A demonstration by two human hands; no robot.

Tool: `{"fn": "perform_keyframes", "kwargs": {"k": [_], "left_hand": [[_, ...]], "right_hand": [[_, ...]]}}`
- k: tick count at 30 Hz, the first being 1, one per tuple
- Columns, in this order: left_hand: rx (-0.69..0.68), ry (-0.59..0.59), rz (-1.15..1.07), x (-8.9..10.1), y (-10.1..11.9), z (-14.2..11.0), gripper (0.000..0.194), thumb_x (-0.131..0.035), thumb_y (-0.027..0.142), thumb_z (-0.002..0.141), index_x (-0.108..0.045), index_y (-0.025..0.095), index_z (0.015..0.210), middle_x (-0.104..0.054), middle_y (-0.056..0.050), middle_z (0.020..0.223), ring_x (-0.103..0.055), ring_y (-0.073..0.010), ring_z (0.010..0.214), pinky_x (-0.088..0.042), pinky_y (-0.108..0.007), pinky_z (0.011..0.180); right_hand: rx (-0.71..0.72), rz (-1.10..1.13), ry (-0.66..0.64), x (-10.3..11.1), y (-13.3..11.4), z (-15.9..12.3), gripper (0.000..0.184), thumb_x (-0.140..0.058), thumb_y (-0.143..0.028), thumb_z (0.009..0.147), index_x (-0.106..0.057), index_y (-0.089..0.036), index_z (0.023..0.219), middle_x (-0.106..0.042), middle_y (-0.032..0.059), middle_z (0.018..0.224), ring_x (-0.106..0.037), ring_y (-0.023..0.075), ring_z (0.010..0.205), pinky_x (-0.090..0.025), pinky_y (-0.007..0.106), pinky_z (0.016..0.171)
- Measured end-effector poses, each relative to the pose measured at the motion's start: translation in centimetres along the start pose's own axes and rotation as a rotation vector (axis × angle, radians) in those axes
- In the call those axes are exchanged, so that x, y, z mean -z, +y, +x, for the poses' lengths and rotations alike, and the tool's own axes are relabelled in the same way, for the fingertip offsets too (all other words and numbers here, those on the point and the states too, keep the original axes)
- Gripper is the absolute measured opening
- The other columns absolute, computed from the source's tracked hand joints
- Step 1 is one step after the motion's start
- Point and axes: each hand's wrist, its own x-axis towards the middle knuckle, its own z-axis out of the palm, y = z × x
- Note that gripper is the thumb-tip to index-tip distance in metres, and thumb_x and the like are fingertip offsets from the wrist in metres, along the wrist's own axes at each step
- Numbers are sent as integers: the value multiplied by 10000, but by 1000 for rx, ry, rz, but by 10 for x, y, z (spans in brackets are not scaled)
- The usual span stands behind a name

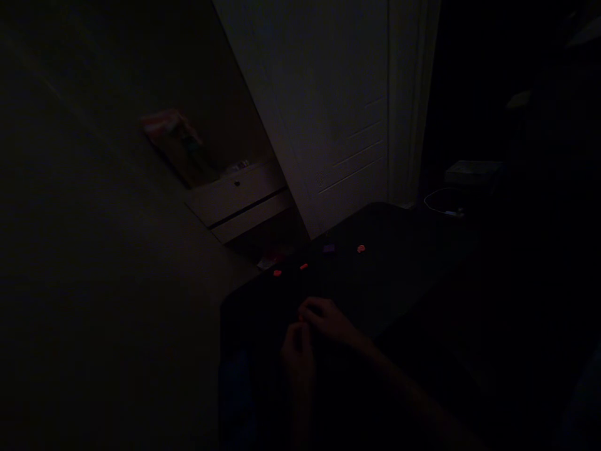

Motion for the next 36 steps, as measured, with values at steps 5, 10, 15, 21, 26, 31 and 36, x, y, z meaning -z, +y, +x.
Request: {"fn": "perform_keyframes", "kwargs": {"k": [5,10,15,21,26,31,36], "left_hand": [[-4,4,-26,0,1,0,626,-541,787,790,-678,176,810,-617,-33,659,-572,-186,612,-448,-286,580],[-5,8,-13,1,5,0,650,-533,807,777,-683,176,810,-624,-37,663,-571,-185,607,-455,-291,588],[-2,-5,-17,1,3,0,633,-530,795,792,-677,179,805,-613,-31,651,-569,-183,603,-447,-280,571],[-19,0,-3,1,0,0,612,-529,772,812,-682,179,813,-622,-36,658,-576,-188,611,-456,-283,576],[-24,3,-11,1,3,-1,619,-533,781,804,-676,178,794,-628,-38,666,-575,-184,615,-457,-283,584],[-18,16,-16,0,3,0,630,-536,791,792,-680,177,803,-626,-39,670,-574,-187,615,-458,-288,585],[-12,5,-12,1,2,0,610,-538,770,811,-685,178,821,-635,-41,679,-586,-190,626,-465,-288,593]], "right_hand": [[8,-13,2,1,-1,0,194,-581,-257,938,-710,-166,825,-709,18,814,-648,159,788,-460,244,724],[9,-15,4,0,-1,0,194,-580,-253,939,-712,-166,827,-711,19,811,-655,163,794,-463,247,733],[2,-13,8,0,0,0,190,-585,-260,936,-714,-166,833,-713,19,816,-657,165,795,-463,247,723],[16,-20,11,1,0,1,192,-583,-255,935,-711,-163,825,-711,15,807,-650,154,783,-459,239,717],[1,-30,3,1,-3,0,203,-578,-262,942,-709,-163,823,-713,15,804,-646,152,775,-461,235,700],[-8,-39,7,1,-5,-1,196,-578,-265,941,-713,-171,834,-721,15,818,-652,158,786,-471,243,719],[12,-35,8,1,-3,-1,194,-579,-256,938,-713,-169,827,-723,20,821,-655,162,790,-470,246,724]]}}
